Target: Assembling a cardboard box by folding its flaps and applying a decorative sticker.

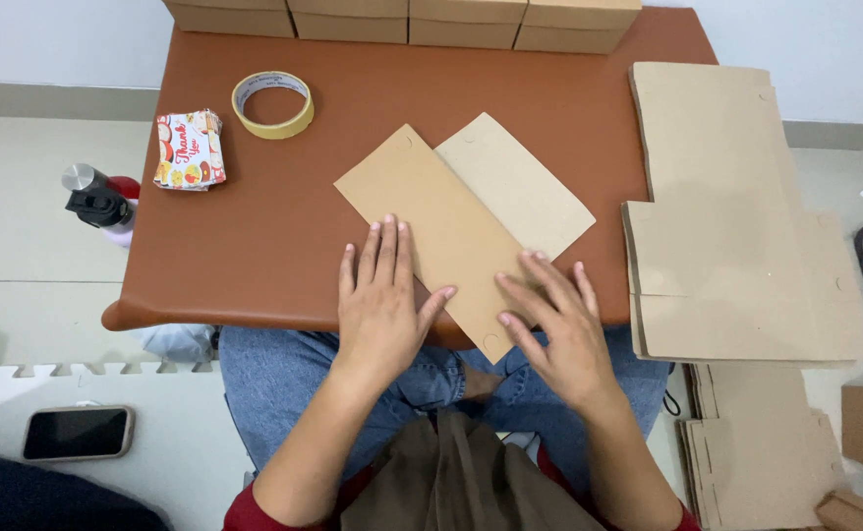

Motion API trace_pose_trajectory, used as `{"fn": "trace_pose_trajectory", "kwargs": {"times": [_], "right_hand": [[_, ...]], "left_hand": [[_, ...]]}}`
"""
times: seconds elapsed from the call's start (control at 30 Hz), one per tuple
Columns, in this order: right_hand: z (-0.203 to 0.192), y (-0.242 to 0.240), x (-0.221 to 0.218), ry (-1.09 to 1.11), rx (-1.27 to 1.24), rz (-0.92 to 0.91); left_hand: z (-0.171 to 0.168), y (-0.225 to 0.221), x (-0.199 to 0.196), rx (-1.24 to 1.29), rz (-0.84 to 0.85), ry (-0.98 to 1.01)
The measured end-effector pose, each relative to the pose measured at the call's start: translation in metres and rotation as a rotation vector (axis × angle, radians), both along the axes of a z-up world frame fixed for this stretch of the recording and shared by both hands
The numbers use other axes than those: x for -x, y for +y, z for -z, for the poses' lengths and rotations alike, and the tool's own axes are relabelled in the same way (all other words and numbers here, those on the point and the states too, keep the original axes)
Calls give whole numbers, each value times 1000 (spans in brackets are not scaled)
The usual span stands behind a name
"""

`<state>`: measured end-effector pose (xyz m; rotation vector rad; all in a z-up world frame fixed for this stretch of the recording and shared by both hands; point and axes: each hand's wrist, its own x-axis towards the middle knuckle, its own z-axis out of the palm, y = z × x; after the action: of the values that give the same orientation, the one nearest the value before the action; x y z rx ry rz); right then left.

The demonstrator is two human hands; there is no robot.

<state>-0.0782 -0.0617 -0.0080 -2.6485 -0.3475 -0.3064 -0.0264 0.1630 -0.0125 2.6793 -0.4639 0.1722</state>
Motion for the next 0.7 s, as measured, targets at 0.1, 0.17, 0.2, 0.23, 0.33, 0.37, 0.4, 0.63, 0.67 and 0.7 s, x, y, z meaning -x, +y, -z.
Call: {"fn": "trace_pose_trajectory", "kwargs": {"times": [0.1, 0.17, 0.2, 0.23, 0.33, 0.37, 0.4, 0.63, 0.67, 0.7], "right_hand": [[0, -1, -3, 51, 25, -21], [-4, -2, -3, 65, 17, -29], [-7, -2, -3, 77, 10, -39], [-6, -2, -3, 74, 9, -39], [-4, -2, -3, 81, 10, -33], [-4, -3, -2, 83, 9, -42], [-4, -3, -2, 85, 8, -52], [-12, -14, -2, 120, 63, -145], [-16, -14, -1, 138, 65, -176], [-20, -14, -2, 153, 67, -209]], "left_hand": [[-3, 11, -18, -50, -50, -1], [1, 25, -40, -87, -90, -2], [2, 32, -51, -124, -132, -5], [7, 37, -63, -125, -132, -8], [18, 47, -87, -215, -238, 4], [21, 48, -90, -224, -249, -9], [23, 48, -93, -233, -261, -22], [-3, 10, -22, -183, -83, 13], [-5, 4, -10, -176, -47, 21], [-7, -2, 1, -168, -12, 26]]}}
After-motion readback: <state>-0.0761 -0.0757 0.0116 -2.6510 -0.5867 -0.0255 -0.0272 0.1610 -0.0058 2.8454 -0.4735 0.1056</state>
